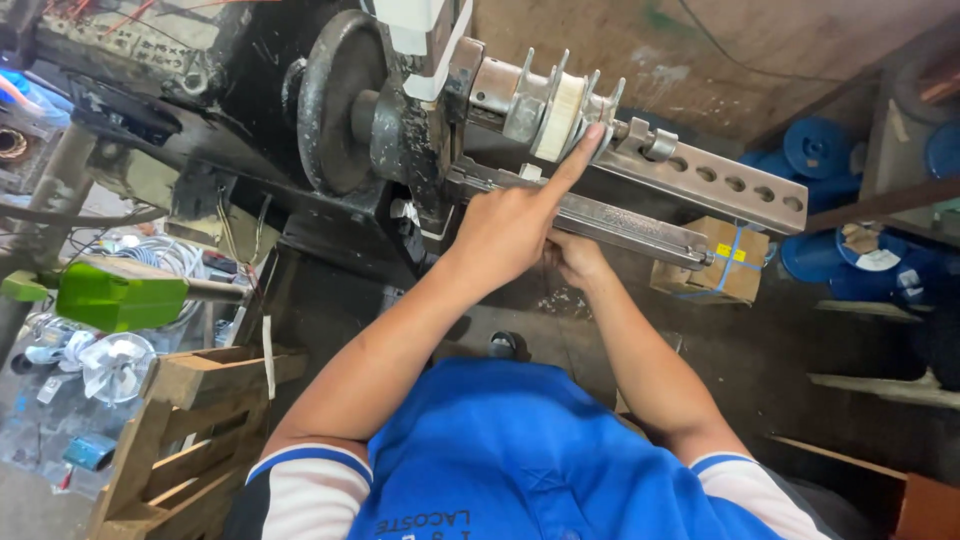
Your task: Winding copper wire onto a form using a manual winding machine
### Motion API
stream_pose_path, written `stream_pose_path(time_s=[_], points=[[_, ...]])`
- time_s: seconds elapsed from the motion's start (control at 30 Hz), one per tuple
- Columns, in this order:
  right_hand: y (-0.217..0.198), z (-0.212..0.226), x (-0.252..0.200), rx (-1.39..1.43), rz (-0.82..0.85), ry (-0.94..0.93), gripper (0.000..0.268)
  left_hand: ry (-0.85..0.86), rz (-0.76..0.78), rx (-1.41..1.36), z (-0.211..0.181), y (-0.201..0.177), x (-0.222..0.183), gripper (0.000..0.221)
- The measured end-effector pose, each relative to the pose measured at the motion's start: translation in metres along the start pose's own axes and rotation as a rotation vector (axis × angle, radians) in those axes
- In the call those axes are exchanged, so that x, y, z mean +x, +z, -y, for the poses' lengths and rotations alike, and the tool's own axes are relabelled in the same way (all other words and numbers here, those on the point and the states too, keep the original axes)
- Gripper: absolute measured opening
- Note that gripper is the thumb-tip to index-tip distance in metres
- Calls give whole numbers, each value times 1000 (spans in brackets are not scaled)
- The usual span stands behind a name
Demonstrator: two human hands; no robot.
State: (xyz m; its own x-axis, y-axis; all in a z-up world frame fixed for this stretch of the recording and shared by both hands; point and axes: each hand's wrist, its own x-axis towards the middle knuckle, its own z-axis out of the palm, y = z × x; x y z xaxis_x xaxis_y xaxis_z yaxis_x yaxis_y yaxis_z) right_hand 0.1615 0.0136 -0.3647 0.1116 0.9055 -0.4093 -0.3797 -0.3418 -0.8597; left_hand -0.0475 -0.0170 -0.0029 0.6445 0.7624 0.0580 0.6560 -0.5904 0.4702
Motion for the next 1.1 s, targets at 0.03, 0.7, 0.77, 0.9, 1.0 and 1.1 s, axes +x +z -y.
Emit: stream_pose_path(time_s=[0.03, 0.7, 0.77, 0.9, 1.0, 1.1], points=[[-14, -16, 19, 23, 8, 6, 20, -21, 51, 17, 0, -1, 1, 78], [-167, 174, 78, -542, 208, -56, 34, -84, 123, 22, -25, -16, -10, 86], [-170, 239, 19, -755, -215, -507, 17, -110, 188, 47, -26, -21, -6, 86], [-122, 316, -77, -128, -86, -789, 30, -122, 200, 111, 0, 32, 14, 99], [-143, 295, -101, -472, -396, -851, 15, 8, -40, 182, 14, 47, 17, 92], [-144, 255, -142, -1269, -179, -765, 9, 49, -26, 179, 19, 33, 20, 89]])
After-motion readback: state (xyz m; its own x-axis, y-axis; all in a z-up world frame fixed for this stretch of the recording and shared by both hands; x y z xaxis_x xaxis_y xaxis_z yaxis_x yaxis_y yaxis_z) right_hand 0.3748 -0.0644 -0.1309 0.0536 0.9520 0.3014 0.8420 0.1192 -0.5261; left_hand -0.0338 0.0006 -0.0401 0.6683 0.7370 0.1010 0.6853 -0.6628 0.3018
